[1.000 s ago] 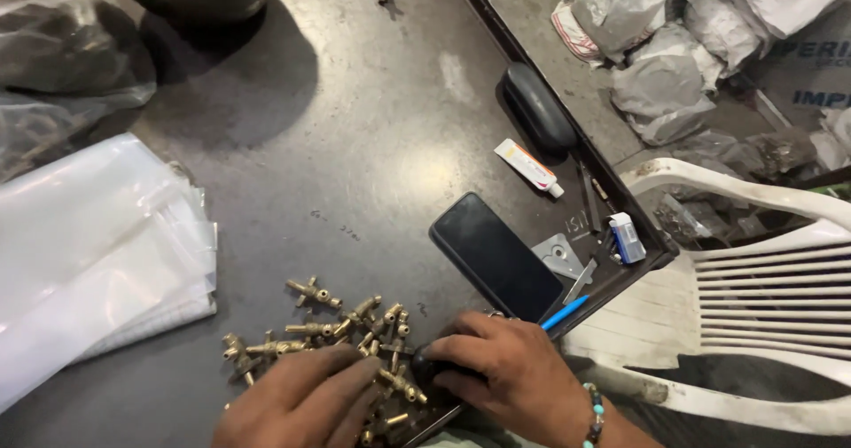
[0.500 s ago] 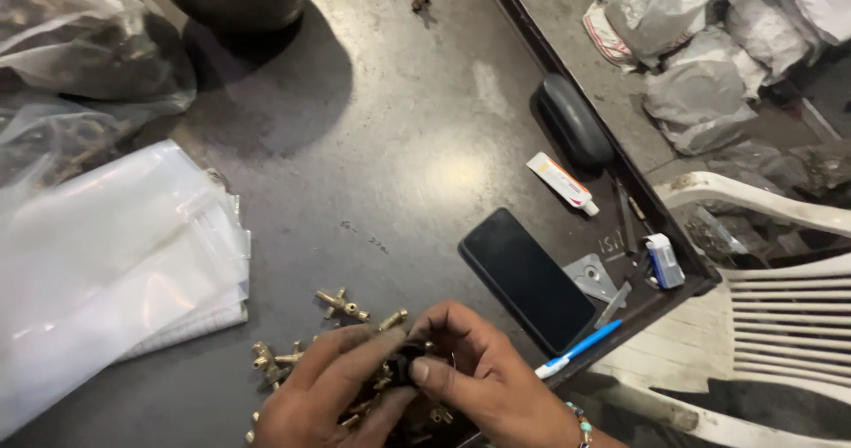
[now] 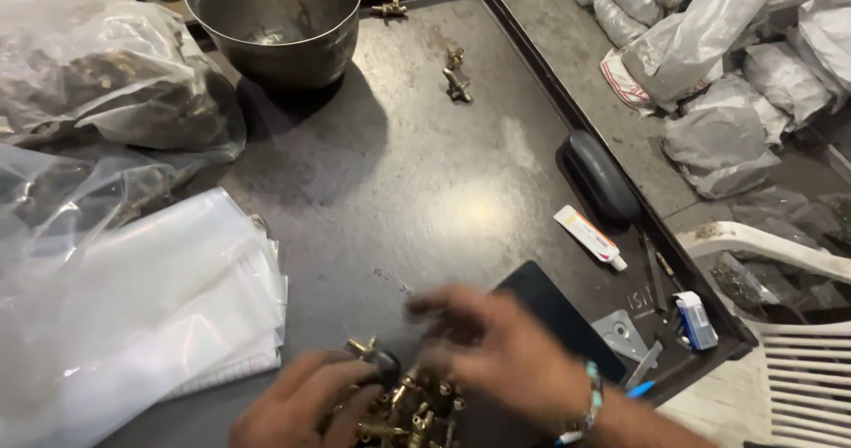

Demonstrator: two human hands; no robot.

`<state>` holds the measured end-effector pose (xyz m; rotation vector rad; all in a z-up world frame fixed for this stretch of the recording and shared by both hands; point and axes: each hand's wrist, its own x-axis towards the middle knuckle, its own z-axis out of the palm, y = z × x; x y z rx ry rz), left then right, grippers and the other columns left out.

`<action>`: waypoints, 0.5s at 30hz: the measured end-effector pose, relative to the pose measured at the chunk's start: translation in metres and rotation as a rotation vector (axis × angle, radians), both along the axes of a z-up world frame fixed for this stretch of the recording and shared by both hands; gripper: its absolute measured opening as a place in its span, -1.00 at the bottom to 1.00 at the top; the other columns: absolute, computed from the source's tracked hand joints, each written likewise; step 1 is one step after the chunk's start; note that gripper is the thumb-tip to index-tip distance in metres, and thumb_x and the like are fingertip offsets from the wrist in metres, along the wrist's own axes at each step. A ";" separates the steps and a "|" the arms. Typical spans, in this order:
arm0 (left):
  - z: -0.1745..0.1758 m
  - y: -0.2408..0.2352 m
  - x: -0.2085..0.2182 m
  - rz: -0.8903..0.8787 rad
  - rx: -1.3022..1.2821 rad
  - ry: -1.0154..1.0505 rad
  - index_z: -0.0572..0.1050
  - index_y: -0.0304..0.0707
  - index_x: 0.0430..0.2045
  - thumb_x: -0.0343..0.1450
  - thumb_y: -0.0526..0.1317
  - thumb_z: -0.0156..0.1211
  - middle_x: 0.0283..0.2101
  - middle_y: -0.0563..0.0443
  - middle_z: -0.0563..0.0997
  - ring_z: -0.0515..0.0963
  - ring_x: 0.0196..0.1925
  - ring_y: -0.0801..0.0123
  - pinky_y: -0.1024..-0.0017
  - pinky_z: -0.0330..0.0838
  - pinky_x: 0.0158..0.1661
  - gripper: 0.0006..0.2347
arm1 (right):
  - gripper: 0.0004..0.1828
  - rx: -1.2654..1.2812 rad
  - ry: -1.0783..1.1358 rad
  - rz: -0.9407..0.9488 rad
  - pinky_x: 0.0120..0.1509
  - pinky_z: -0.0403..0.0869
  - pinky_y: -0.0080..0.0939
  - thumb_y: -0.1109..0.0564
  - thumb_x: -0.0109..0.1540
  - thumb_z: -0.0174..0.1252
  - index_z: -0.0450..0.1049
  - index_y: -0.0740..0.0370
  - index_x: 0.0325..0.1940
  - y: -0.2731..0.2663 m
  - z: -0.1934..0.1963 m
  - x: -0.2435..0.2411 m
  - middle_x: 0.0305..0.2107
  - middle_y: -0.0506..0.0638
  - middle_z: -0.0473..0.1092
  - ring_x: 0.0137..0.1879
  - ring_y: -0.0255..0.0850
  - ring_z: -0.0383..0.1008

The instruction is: Sorting, packaging, and assembling small brass fittings into plastic bags and attaching rubber components.

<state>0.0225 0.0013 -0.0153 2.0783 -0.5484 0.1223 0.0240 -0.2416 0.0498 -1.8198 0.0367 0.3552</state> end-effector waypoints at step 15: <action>0.018 0.013 0.035 0.231 0.339 0.090 0.69 0.05 -0.15 0.24 -0.18 0.42 -0.28 0.08 0.63 0.69 -0.36 0.22 0.30 0.55 -0.34 -0.70 | -0.57 -0.990 -0.506 -0.368 0.06 0.48 0.06 -0.16 0.13 0.43 0.64 0.09 -0.04 -0.117 -0.061 0.289 -0.15 0.18 0.54 -0.04 0.11 0.55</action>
